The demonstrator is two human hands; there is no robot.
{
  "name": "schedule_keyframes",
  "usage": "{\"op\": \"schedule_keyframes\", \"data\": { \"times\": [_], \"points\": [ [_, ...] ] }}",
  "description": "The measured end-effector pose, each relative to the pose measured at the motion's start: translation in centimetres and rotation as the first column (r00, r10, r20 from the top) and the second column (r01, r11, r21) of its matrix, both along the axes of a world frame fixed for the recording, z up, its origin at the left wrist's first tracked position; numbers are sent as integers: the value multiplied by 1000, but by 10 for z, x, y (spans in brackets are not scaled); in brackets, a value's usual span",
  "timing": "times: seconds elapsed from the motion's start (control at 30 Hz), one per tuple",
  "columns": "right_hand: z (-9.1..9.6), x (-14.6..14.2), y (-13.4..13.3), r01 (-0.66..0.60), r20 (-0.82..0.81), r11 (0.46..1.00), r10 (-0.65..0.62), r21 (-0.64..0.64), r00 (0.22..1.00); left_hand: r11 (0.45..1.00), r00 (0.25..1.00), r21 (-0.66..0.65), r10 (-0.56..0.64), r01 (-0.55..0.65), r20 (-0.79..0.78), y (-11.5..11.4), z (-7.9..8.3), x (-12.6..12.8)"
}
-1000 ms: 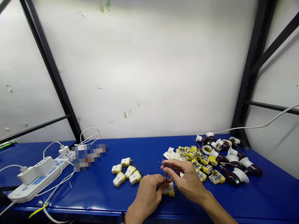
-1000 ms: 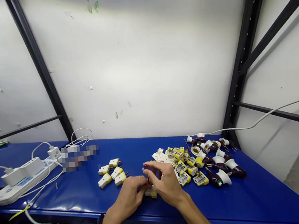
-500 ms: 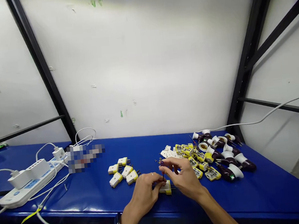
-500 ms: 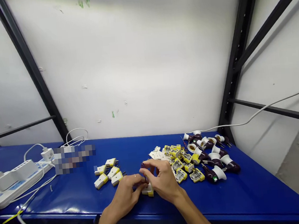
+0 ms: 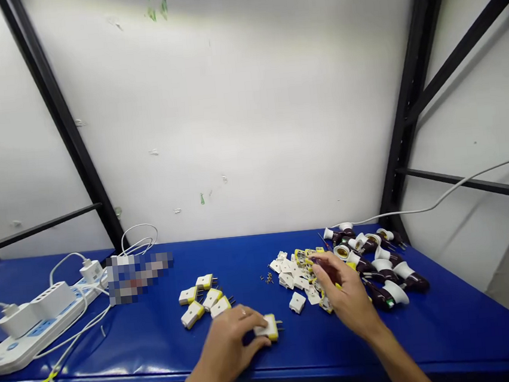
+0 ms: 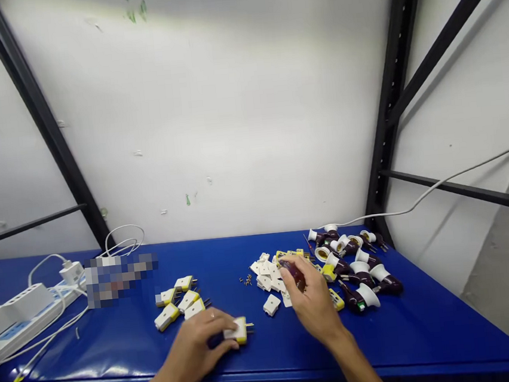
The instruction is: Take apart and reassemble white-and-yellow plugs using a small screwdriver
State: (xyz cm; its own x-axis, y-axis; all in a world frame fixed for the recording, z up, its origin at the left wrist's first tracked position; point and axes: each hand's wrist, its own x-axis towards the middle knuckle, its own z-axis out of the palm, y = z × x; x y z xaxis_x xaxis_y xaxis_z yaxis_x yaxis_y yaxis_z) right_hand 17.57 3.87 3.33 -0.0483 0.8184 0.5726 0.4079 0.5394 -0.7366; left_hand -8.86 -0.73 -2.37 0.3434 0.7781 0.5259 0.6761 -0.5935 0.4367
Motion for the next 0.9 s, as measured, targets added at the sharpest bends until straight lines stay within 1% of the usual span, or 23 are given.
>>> {"op": "schedule_keyframes", "data": {
  "times": [0.03,0.1,0.17,0.23,0.3,0.37,0.43,0.47,0.5,0.57,0.6,0.67,0.73,0.8,0.9],
  "points": [
    [-1,11,0,33,114,999,-30,-27,993,998,999,51,39,-39,5,0,1,-12],
    [-6,30,1,119,326,990,-90,-72,941,972,981,133,189,-192,36,2,6,-37],
    [-14,43,0,164,492,979,-85,-119,866,913,922,134,385,-386,31,6,12,-61],
    [-21,49,-2,197,591,971,-79,-138,803,860,861,75,508,-504,-41,11,17,-79],
    [-26,50,-4,216,648,966,-74,-142,758,839,832,10,542,-544,-120,16,19,-88],
    [-27,48,-7,228,682,964,-75,-137,728,840,832,0,538,-543,-131,19,17,-89],
    [-27,45,-11,232,699,964,-78,-128,711,849,846,66,528,-524,-76,19,14,-79],
    [-27,43,-12,228,700,965,-75,-127,710,858,860,113,508,-501,-46,17,13,-71],
    [-27,42,-14,219,697,967,-66,-133,714,870,878,157,477,-468,-24,14,13,-60],
    [-31,39,-16,198,682,969,-46,-147,730,923,934,183,353,-339,-51,8,14,-31],
    [-34,38,-16,192,672,970,-42,-150,739,949,956,166,283,-267,-78,4,15,-14],
    [-40,37,-16,193,657,972,-56,-138,752,993,979,59,109,-101,-170,0,17,20],
    [-47,39,-16,195,647,973,-72,-121,759,999,971,-35,13,-22,-239,-1,19,48],
    [-50,42,-16,179,641,975,-52,-135,766,996,959,-95,-31,5,-282,3,20,67],
    [-48,45,-20,156,624,971,-9,-182,781,990,964,-141,-31,-7,-264,10,18,77]
  ]
}}
